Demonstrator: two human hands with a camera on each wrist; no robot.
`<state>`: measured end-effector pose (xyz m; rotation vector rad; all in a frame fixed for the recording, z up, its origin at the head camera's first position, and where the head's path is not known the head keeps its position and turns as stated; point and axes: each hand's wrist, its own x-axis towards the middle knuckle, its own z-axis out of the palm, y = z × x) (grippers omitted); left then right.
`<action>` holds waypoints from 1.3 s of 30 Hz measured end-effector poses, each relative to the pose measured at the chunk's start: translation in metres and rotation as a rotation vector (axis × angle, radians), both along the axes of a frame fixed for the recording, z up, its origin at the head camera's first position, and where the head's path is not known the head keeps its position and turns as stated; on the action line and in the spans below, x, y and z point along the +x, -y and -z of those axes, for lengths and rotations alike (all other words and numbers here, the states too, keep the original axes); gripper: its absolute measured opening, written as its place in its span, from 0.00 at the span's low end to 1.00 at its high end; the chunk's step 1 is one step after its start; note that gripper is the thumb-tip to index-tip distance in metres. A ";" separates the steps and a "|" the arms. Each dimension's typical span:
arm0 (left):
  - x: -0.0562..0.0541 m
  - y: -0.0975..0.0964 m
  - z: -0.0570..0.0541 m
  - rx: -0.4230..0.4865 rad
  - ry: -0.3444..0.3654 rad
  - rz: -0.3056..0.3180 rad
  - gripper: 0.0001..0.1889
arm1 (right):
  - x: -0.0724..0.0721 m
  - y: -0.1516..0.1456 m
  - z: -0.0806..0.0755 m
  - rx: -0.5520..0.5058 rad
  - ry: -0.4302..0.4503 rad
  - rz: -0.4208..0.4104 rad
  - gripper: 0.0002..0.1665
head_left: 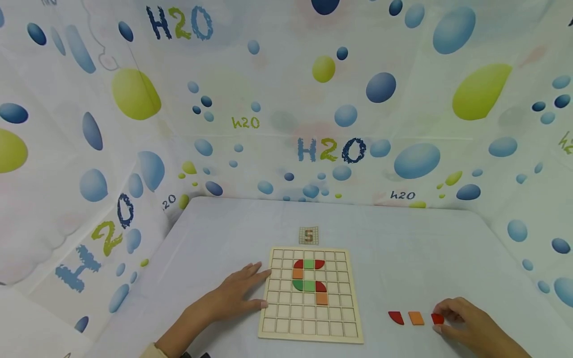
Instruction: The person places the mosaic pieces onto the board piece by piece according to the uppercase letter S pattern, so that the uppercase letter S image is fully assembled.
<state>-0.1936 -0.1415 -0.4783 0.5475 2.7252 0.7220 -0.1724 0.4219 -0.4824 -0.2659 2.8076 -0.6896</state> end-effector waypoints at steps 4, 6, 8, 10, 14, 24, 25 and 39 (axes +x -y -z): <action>0.000 0.001 0.002 -0.003 0.001 -0.003 0.43 | 0.000 0.001 -0.001 -0.001 -0.015 -0.012 0.14; 0.000 0.001 0.002 -0.002 0.002 -0.005 0.43 | -0.001 0.002 -0.002 0.007 0.000 0.003 0.15; 0.000 0.001 0.002 0.000 0.000 -0.004 0.43 | -0.001 0.004 -0.003 0.012 0.021 0.028 0.15; 0.000 0.001 0.001 0.004 0.001 -0.007 0.42 | -0.002 0.007 -0.003 0.014 0.039 0.052 0.15; 0.001 0.000 -0.001 0.005 0.006 -0.013 0.42 | -0.003 0.010 -0.005 0.012 0.047 0.071 0.16; 0.000 0.001 0.001 0.006 0.001 -0.002 0.42 | -0.016 0.028 -0.012 -0.034 -0.057 0.028 0.19; 0.000 0.002 0.001 0.007 0.002 -0.002 0.42 | -0.017 0.032 -0.014 -0.041 -0.075 0.008 0.19; -0.002 0.001 0.004 -0.001 0.004 -0.008 0.42 | -0.029 0.140 -0.025 -0.120 -0.031 -0.094 0.13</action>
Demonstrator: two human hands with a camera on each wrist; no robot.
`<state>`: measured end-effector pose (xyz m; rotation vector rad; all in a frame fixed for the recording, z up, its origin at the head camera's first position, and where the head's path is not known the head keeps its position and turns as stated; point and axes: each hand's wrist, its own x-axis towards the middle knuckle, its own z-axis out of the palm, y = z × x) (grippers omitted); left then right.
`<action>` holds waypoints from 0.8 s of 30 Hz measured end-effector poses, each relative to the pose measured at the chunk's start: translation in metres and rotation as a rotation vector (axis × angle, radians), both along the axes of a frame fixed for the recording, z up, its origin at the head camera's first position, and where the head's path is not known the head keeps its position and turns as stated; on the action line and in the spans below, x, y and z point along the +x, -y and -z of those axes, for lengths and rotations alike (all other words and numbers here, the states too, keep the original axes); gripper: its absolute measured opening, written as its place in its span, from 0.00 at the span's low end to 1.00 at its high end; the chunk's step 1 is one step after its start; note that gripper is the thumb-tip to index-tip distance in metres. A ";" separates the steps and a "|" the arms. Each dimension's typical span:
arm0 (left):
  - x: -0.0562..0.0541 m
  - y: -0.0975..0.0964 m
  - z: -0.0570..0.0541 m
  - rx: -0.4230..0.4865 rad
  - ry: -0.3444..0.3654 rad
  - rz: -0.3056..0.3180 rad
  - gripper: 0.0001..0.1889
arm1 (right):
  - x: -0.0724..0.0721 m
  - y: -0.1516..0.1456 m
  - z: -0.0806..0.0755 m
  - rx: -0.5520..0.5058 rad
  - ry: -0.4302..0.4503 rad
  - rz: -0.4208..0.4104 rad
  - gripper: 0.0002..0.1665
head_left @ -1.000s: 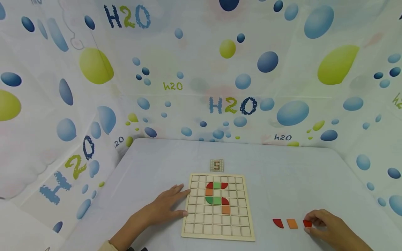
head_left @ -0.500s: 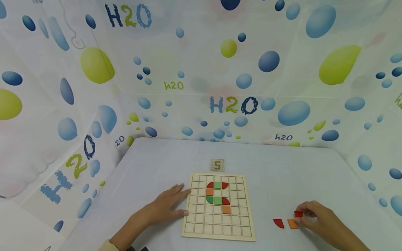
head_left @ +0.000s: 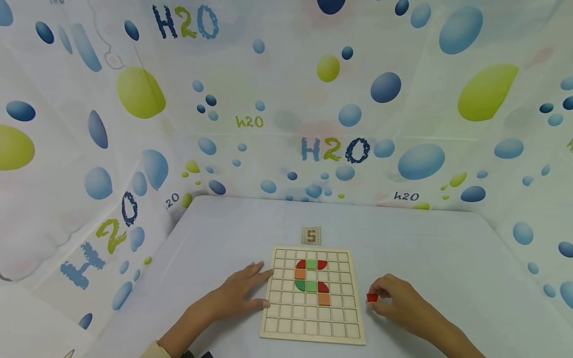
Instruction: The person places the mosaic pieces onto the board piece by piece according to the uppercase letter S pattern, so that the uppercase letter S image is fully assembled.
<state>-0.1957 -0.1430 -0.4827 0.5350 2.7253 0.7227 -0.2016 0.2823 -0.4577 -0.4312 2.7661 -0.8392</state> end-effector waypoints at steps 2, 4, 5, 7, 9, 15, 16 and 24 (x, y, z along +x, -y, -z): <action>0.000 0.000 0.001 -0.004 0.002 -0.003 0.42 | 0.002 0.013 0.001 -0.029 -0.023 -0.065 0.13; -0.001 0.000 0.002 -0.009 0.001 -0.004 0.42 | 0.003 0.026 0.001 -0.047 -0.036 -0.120 0.13; -0.002 0.000 0.002 -0.012 0.003 -0.005 0.42 | 0.004 0.033 0.001 -0.052 -0.041 -0.146 0.13; -0.003 0.001 0.003 -0.012 0.004 -0.006 0.42 | 0.005 0.045 0.002 -0.059 -0.042 -0.187 0.14; -0.003 0.001 0.004 -0.005 0.006 -0.003 0.42 | 0.007 0.056 0.003 -0.049 -0.045 -0.217 0.14; -0.003 0.000 0.003 0.007 0.012 0.001 0.42 | 0.012 0.076 0.008 -0.006 -0.090 -0.271 0.15; -0.002 0.000 0.002 0.006 0.011 0.000 0.42 | 0.013 0.078 0.008 -0.003 -0.098 -0.276 0.15; 0.001 0.000 -0.002 0.009 0.013 -0.006 0.42 | 0.015 0.086 0.012 0.024 -0.151 -0.345 0.13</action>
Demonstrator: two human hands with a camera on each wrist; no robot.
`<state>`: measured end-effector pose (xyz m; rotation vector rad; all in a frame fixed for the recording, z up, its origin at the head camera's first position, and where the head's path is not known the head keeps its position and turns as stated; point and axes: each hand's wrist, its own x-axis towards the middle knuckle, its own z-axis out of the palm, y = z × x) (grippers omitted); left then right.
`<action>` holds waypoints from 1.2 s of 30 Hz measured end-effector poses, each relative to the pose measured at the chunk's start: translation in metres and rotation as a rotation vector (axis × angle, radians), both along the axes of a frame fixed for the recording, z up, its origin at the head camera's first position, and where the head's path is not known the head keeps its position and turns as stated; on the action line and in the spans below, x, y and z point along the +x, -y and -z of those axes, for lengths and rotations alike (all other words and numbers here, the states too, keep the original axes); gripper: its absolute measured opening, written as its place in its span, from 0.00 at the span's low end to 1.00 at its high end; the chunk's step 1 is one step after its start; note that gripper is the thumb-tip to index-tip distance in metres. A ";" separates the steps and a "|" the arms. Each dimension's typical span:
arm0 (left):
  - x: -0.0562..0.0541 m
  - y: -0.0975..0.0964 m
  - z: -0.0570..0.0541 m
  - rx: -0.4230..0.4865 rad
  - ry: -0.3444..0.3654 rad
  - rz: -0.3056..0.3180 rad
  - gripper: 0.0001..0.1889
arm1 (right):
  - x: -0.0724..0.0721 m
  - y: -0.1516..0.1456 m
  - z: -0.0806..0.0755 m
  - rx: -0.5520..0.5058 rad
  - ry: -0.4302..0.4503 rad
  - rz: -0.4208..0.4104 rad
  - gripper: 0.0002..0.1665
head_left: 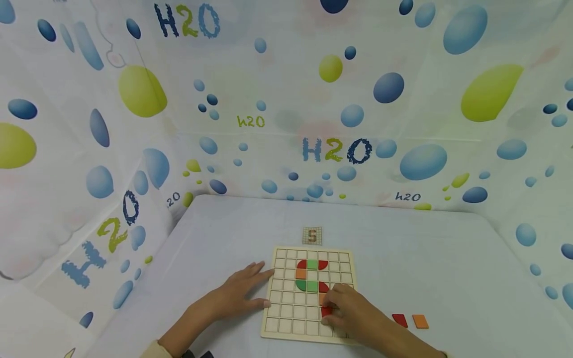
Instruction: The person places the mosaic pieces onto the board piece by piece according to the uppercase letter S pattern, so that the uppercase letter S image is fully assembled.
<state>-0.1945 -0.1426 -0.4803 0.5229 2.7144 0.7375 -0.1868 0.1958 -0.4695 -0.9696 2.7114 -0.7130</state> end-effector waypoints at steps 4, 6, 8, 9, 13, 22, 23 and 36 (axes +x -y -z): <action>0.001 0.000 -0.001 0.004 -0.001 0.003 0.41 | 0.000 0.001 0.000 0.015 -0.039 -0.023 0.13; 0.001 0.000 -0.002 0.005 -0.003 0.005 0.41 | -0.001 0.001 0.000 0.033 -0.045 -0.026 0.14; 0.002 0.000 -0.002 0.007 -0.004 0.005 0.41 | -0.001 0.002 0.001 0.053 -0.047 -0.025 0.14; 0.002 0.000 -0.002 0.007 -0.005 0.006 0.41 | -0.001 0.002 0.001 0.060 -0.046 -0.024 0.14; 0.001 0.000 -0.001 0.012 -0.013 0.013 0.41 | 0.000 0.002 0.000 0.064 -0.054 -0.033 0.12; 0.000 0.001 0.002 0.008 -0.016 0.011 0.42 | 0.004 0.002 -0.004 0.052 -0.120 -0.065 0.06; -0.001 0.001 0.002 0.005 -0.015 0.010 0.42 | 0.004 0.003 -0.005 0.051 -0.127 -0.066 0.06; -0.002 0.002 0.005 0.010 -0.028 0.016 0.42 | 0.006 0.001 -0.006 0.062 -0.182 -0.088 0.07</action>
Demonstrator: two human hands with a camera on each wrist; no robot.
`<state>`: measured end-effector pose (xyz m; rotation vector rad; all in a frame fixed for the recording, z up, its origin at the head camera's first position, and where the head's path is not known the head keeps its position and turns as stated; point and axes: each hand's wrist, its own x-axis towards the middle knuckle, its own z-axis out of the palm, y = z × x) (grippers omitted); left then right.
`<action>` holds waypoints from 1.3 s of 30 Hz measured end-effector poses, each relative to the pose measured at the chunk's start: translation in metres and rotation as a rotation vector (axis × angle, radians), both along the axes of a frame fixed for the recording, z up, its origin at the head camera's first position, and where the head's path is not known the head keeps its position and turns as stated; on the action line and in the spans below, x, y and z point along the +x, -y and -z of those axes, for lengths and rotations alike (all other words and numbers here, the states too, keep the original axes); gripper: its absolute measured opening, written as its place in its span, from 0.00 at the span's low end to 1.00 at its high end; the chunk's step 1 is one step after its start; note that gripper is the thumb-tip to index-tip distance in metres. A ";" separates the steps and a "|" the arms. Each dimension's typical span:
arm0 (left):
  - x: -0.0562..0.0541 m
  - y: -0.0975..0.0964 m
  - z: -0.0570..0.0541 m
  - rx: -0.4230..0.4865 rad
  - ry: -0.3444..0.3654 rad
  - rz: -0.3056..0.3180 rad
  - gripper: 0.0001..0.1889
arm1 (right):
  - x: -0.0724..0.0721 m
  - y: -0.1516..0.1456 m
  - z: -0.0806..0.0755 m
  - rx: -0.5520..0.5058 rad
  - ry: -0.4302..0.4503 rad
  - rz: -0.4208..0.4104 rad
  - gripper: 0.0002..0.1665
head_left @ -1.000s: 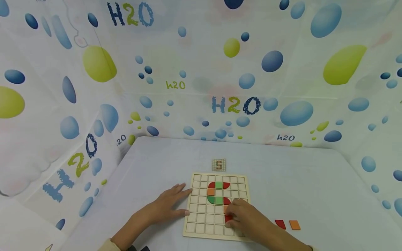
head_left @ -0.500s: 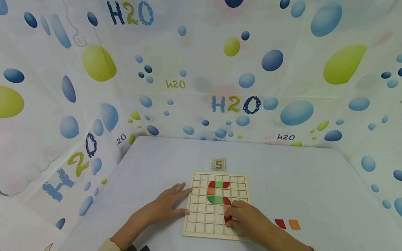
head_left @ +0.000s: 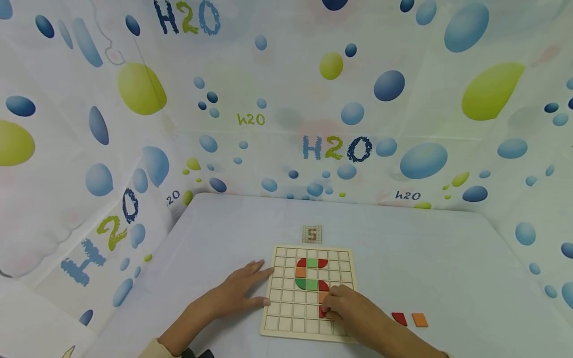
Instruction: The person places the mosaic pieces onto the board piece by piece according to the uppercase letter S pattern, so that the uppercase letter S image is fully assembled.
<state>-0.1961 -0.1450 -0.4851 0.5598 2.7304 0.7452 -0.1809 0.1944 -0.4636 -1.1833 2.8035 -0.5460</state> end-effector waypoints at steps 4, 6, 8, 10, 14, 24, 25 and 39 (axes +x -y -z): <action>-0.001 0.000 0.000 0.001 -0.003 0.004 0.42 | 0.000 -0.001 0.001 -0.008 -0.029 -0.017 0.08; -0.001 0.000 0.000 0.000 -0.001 0.006 0.42 | 0.000 -0.001 0.003 -0.016 -0.039 -0.026 0.08; -0.001 0.000 0.000 -0.001 0.000 0.007 0.42 | 0.000 -0.002 0.004 -0.027 -0.043 -0.032 0.09; -0.001 0.000 0.001 0.000 0.002 0.008 0.42 | 0.000 -0.002 0.005 -0.035 -0.047 -0.039 0.10; -0.001 0.001 0.004 0.002 0.009 0.002 0.42 | -0.003 -0.007 0.007 -0.044 -0.022 -0.030 0.10; -0.001 0.001 0.002 -0.004 0.013 -0.007 0.42 | -0.011 -0.065 -0.006 -0.200 0.186 0.178 0.15; 0.000 0.001 0.001 -0.006 0.014 -0.006 0.42 | -0.012 -0.074 -0.007 -0.214 0.199 0.207 0.16; 0.000 -0.001 -0.001 -0.026 0.020 -0.003 0.42 | 0.001 -0.182 -0.004 -0.191 0.496 0.549 0.33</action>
